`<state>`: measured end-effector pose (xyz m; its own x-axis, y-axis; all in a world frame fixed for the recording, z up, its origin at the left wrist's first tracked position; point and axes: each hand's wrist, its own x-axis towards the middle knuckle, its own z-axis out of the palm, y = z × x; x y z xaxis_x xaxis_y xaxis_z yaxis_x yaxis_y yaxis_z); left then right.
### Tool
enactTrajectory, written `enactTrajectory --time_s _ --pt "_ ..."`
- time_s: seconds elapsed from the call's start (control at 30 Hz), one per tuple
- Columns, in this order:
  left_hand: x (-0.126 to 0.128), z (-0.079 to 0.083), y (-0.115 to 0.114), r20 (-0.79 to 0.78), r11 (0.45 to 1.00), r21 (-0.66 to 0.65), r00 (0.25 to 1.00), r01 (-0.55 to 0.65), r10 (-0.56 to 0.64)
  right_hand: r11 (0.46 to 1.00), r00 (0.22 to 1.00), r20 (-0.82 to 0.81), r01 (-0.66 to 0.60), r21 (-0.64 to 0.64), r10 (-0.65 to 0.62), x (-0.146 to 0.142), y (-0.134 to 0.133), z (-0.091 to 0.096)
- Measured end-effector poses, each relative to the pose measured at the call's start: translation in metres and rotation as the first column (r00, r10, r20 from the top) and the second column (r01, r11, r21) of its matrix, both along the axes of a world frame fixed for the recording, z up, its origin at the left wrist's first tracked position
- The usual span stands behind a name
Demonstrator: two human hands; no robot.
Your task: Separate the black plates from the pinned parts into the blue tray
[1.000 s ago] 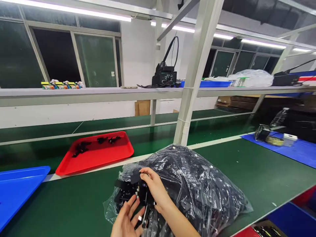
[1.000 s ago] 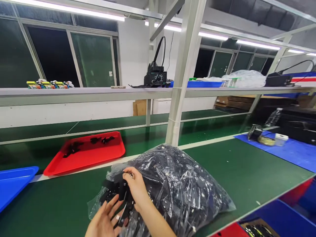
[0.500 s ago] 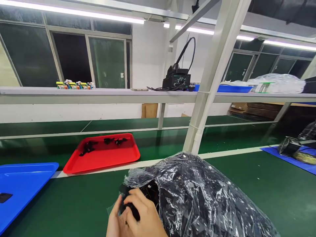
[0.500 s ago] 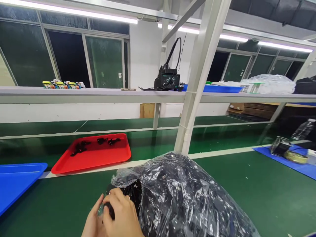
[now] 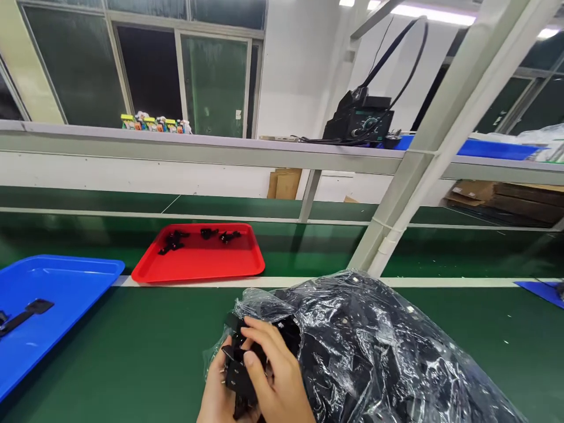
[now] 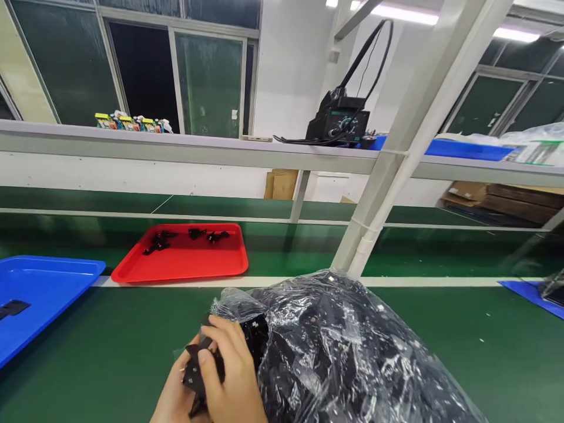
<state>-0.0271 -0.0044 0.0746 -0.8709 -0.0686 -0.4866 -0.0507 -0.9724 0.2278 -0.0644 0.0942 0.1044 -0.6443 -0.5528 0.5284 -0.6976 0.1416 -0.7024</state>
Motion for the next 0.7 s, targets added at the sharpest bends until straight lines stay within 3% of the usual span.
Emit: enactTrajectory --time_s 0.17,0.23,0.33,0.47,0.6,0.7 --pt "-0.006 0.014 -0.016 0.07 0.987 0.141 0.995 -0.076 0.067 0.991 0.997 0.041 0.076 -0.111 -0.072 -0.011 0.021 -0.004" --pt "-0.01 0.014 -0.026 0.054 0.982 0.161 0.995 -0.094 0.086 0.997 0.997 0.016 0.081 -0.02 -0.081 -0.013 0.028 -0.01" --pt "-0.015 0.011 -0.045 0.007 0.981 0.168 0.995 -0.1 0.1 0.969 0.995 -0.103 0.033 0.244 -0.007 -0.005 0.027 -0.028" --pt "-0.023 0.008 -0.067 -0.08 0.976 0.19 0.99 -0.103 0.12 0.918 0.959 -0.258 -0.001 0.397 0.113 0.028 -0.008 -0.073" --pt "-0.031 0.006 -0.085 -0.125 0.973 0.207 0.983 -0.106 0.134 0.882 0.922 -0.388 0.181 0.436 0.003 0.066 -0.06 -0.126" --pt "-0.034 0.002 -0.095 -0.156 0.972 0.214 0.979 -0.097 0.132 0.882 0.905 -0.426 0.214 0.42 -0.017 0.075 -0.075 -0.147"
